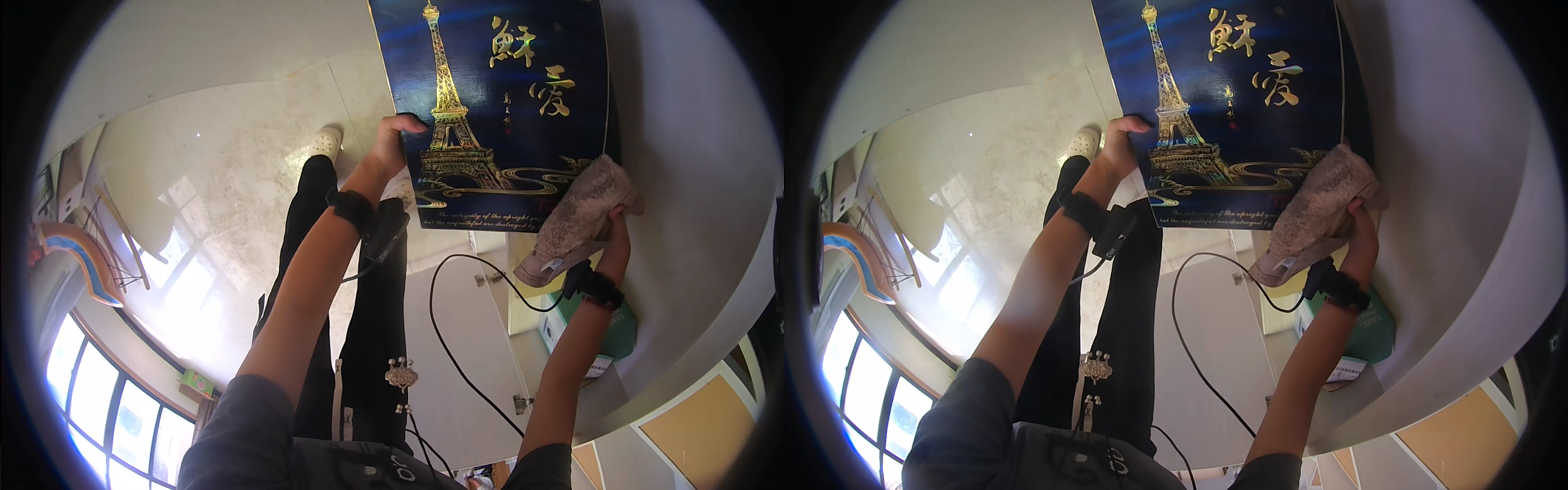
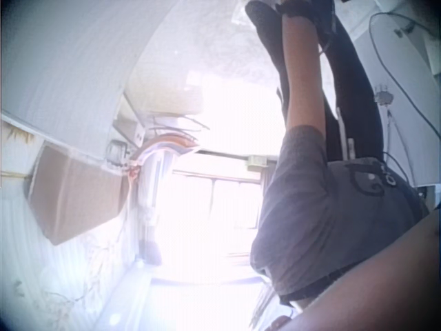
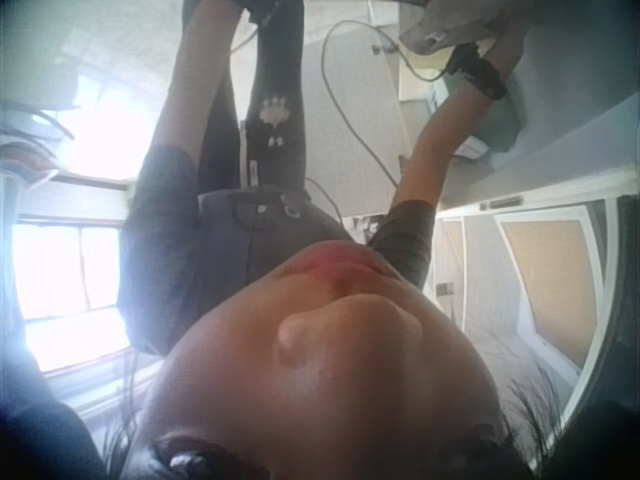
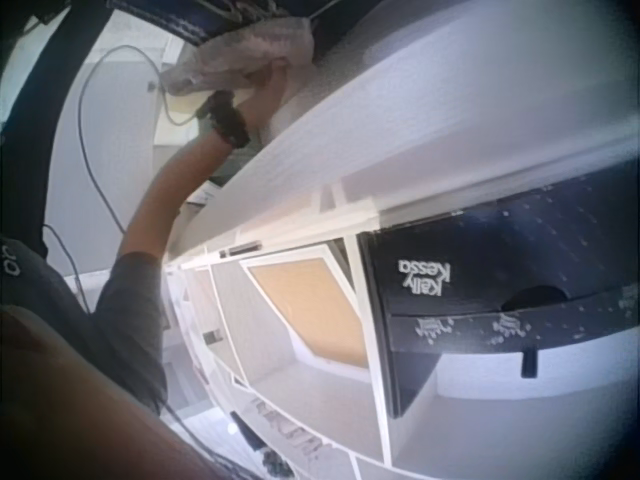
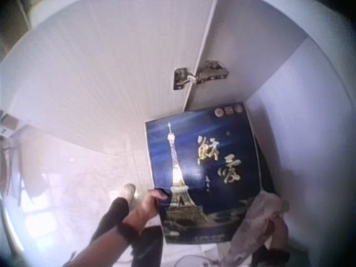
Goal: The person wipes the inside of a shelf with a cloth, then wipes the surfaces of a box, a bag, and some papers before placing them back onto the shelves.
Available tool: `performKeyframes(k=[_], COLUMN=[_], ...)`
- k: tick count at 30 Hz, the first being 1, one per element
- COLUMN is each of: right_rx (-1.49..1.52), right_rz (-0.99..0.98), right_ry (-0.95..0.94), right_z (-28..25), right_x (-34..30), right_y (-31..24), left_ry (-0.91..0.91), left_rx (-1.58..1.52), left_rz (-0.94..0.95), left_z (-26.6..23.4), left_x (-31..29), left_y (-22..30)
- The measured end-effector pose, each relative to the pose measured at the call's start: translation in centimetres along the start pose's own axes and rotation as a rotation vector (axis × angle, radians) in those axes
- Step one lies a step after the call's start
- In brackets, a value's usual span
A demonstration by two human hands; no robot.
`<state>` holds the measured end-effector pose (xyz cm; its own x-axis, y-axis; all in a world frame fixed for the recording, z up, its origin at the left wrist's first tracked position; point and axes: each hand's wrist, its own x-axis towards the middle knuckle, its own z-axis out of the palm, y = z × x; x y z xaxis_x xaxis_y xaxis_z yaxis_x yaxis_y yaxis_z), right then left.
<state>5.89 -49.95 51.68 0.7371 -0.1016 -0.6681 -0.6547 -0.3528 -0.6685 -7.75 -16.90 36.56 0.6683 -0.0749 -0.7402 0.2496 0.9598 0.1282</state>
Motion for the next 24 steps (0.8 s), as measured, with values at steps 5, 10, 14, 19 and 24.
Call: performKeyframes(k=[5,10,14,19,24], right_rx=[0.078,0.197,0.261,0.294,0.314], right_rz=[-0.012,0.014,-0.053,-0.007,-0.087], right_ry=[0.067,-0.096,-0.086,-0.135,-0.533], right_z=[2.9,2.7,4.0,3.8,1.4], right_x=[-2.5,-0.5,-2.3,-4.8,-5.7], right_y=[-1.4,-0.7,-0.9,0.0,5.8], left_ry=[-0.008,0.004,0.003,0.025,-0.034], left_rx=[-0.052,-0.107,-0.106,-0.112,-0.137], left_rz=[0.002,0.018,0.049,0.101,0.167], left_z=[-0.8,-0.1,-0.7,-1.3,-3.1], left_x=[0.4,-0.1,-0.5,-5.9,-13.4], left_y=[-0.6,-0.8,-0.2,-0.2,-0.6])
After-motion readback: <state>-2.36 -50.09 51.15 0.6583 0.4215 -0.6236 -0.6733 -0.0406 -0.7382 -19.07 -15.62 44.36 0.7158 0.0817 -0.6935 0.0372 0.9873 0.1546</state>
